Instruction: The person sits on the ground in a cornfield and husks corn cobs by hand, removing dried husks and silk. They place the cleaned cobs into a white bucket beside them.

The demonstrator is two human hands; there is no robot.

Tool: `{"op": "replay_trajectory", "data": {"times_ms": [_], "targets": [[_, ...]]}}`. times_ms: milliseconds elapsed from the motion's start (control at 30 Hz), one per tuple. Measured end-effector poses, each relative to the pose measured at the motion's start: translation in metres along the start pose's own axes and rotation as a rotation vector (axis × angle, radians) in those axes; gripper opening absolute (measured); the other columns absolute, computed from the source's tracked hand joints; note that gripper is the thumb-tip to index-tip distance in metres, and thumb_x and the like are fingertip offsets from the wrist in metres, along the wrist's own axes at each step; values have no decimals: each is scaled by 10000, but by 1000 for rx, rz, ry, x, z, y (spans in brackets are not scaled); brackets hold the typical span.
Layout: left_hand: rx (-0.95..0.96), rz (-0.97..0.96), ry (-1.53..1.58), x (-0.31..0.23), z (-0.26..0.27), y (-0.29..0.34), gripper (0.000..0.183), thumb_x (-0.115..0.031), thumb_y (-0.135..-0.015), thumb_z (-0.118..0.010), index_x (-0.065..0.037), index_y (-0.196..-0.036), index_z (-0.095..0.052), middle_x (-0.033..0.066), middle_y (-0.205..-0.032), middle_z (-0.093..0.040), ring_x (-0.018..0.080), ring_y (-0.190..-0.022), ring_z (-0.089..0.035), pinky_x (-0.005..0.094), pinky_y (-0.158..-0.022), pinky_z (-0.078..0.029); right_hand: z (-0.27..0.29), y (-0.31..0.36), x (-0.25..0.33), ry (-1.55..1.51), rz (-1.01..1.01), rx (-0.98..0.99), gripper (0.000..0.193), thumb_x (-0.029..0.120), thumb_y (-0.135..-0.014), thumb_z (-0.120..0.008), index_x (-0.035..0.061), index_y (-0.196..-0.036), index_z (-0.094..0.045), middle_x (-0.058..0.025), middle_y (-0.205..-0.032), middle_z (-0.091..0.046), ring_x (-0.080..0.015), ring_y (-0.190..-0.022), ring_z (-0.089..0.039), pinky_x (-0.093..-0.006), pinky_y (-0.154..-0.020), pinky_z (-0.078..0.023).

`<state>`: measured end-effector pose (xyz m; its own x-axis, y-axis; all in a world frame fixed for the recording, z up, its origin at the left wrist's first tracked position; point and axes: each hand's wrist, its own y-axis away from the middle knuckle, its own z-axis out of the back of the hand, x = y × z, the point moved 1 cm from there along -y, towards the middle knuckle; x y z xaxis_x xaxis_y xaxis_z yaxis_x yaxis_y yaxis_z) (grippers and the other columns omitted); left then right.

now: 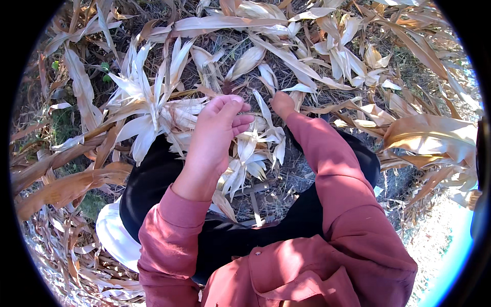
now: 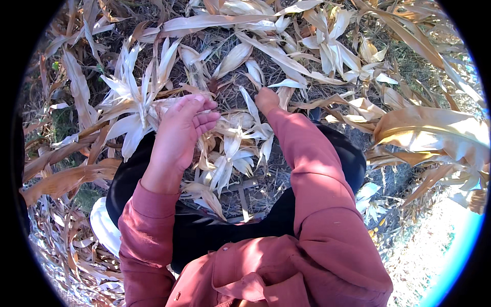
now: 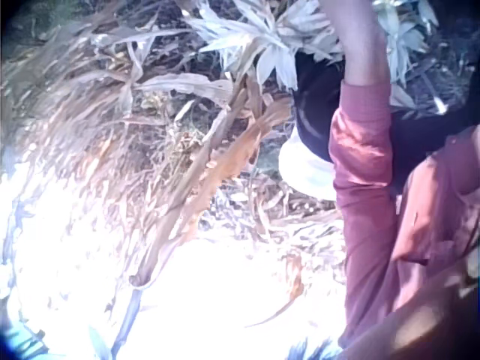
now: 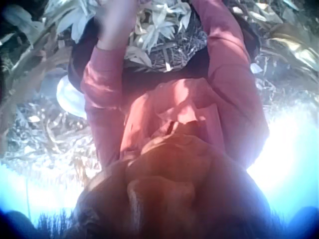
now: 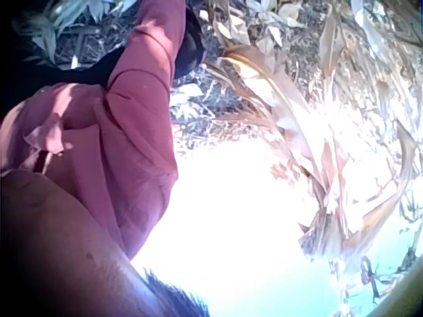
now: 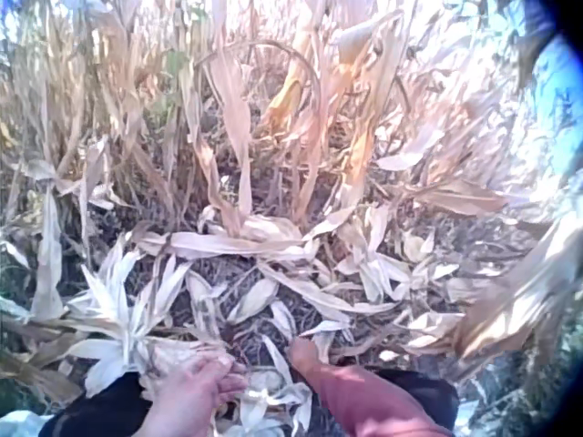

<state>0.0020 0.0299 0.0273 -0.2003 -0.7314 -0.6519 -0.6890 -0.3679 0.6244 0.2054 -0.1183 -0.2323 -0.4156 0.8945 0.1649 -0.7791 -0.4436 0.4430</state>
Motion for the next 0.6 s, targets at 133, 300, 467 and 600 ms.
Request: {"op": "replay_trajectory", "data": {"times_ms": [133,300,467,600], "targets": [[8,64,-1,6,3,2,200,-215,-920,-507,-36,-1004,-536,78,-950,-598,157,-826,-591,279,-755,-472,-28,-8,-13,-36,-15,-100,242,242,-789,-575,15,-800,-659,-190,-897,-652,-358,-877,-622,-433,-768,-488],[50,32,-6,4,-3,-1,193,-216,-921,-510,-39,-995,-533,74,-939,-600,152,-818,-590,279,-753,-471,-22,-38,-27,-225,-94,4,225,155,-747,-542,-8,-834,-669,-227,-927,-637,-378,-911,-606,-426,-809,-476],[78,-57,-141,5,1,0,193,-212,-907,-538,-36,-987,-542,55,-904,-594,134,-789,-582,255,-721,-460,37,-22,28,-128,106,263,305,182,-704,-568,-74,-852,-646,-271,-894,-627,-381,-862,-623,-398,-763,-477],[157,-328,-451,8,5,-5,172,-177,-883,-569,-26,-963,-556,42,-884,-581,109,-741,-563,221,-658,-440,118,29,54,-546,60,295,210,199,-765,-571,29,-642,-565,-15,-524,-450,-107,-414,-361,-309,-379,-264]]}}
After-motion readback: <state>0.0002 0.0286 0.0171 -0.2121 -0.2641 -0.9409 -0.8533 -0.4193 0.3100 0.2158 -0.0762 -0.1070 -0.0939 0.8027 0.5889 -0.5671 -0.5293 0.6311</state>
